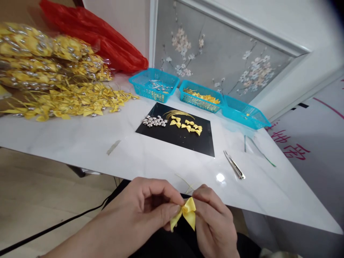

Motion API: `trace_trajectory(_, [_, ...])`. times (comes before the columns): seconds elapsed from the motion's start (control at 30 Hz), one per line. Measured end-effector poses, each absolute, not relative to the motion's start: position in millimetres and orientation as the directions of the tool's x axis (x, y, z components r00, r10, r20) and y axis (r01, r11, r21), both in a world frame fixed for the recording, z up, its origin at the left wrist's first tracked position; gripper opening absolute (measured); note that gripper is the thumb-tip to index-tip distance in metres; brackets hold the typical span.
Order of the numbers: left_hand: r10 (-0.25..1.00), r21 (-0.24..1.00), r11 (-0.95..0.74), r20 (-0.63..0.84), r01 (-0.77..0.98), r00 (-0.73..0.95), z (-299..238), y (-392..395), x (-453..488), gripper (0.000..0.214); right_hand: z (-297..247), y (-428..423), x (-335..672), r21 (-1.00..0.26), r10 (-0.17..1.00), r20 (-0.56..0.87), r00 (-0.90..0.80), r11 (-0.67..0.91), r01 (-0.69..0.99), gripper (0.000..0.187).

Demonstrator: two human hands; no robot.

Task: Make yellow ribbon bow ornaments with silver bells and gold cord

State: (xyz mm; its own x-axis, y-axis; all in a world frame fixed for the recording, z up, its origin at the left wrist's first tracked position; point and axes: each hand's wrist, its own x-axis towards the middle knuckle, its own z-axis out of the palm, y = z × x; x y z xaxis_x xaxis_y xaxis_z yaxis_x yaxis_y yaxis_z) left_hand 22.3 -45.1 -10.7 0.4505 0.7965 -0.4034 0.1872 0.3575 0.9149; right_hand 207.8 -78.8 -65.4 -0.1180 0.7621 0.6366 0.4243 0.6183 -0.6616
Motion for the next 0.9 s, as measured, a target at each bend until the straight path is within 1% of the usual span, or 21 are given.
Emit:
trace_trajectory(0.17, [0.801,0.916,0.350,-0.401,0.195,0.444,-12,-46,21,0.012,-69,-81,211,-0.665,0.791,0.603,-0.103,0.570,0.483,0.026])
trace_trajectory(0.23, [0.806,0.919,0.349,-0.394,0.182,0.441,-13,-47,21,0.011,-68,-81,211,-0.663,0.799,0.593,-0.103,0.557,0.501,0.028])
trace_trajectory(0.33, [0.807,0.918,0.355,-0.396,0.176,0.438,-15,-46,22,0.009,-64,-80,212,-0.642,0.788,0.599,-0.141,0.578,0.504,0.030])
trace_trajectory(0.4, [0.806,0.922,0.346,-0.388,0.175,0.447,-15,-46,23,0.007,-61,-79,212,-0.635,0.778,0.606,-0.167,0.599,0.488,0.030])
trace_trajectory(0.53, [0.818,0.929,0.321,-0.369,0.183,0.441,-13,-46,25,0.006,-57,-78,210,-0.648,0.765,0.625,-0.153,0.618,0.445,0.029])
trace_trajectory(0.67, [0.809,0.938,0.297,-0.346,0.177,0.474,-8,-47,28,0.011,-60,-77,205,-0.713,0.785,0.611,-0.101,0.602,0.359,0.029])
trace_trajectory(0.73, [0.809,0.937,0.299,-0.349,0.179,0.473,-6,-47,28,0.012,-64,-77,205,-0.749,0.801,0.593,-0.084,0.587,0.308,0.035])
trace_trajectory(0.8, [0.819,0.943,0.284,-0.333,0.174,0.467,-5,-47,29,0.012,-66,-76,208,-0.759,0.802,0.595,-0.061,0.585,0.286,0.041])
trace_trajectory(0.83, [0.830,0.948,0.266,-0.316,0.172,0.459,-5,-46,28,0.012,-66,-76,210,-0.747,0.792,0.609,-0.038,0.589,0.308,0.043])
trace_trajectory(0.9, [0.851,0.958,0.221,-0.282,0.184,0.443,-6,-46,28,0.013,-63,-78,215,-0.687,0.749,0.662,0.020,0.596,0.416,0.043])
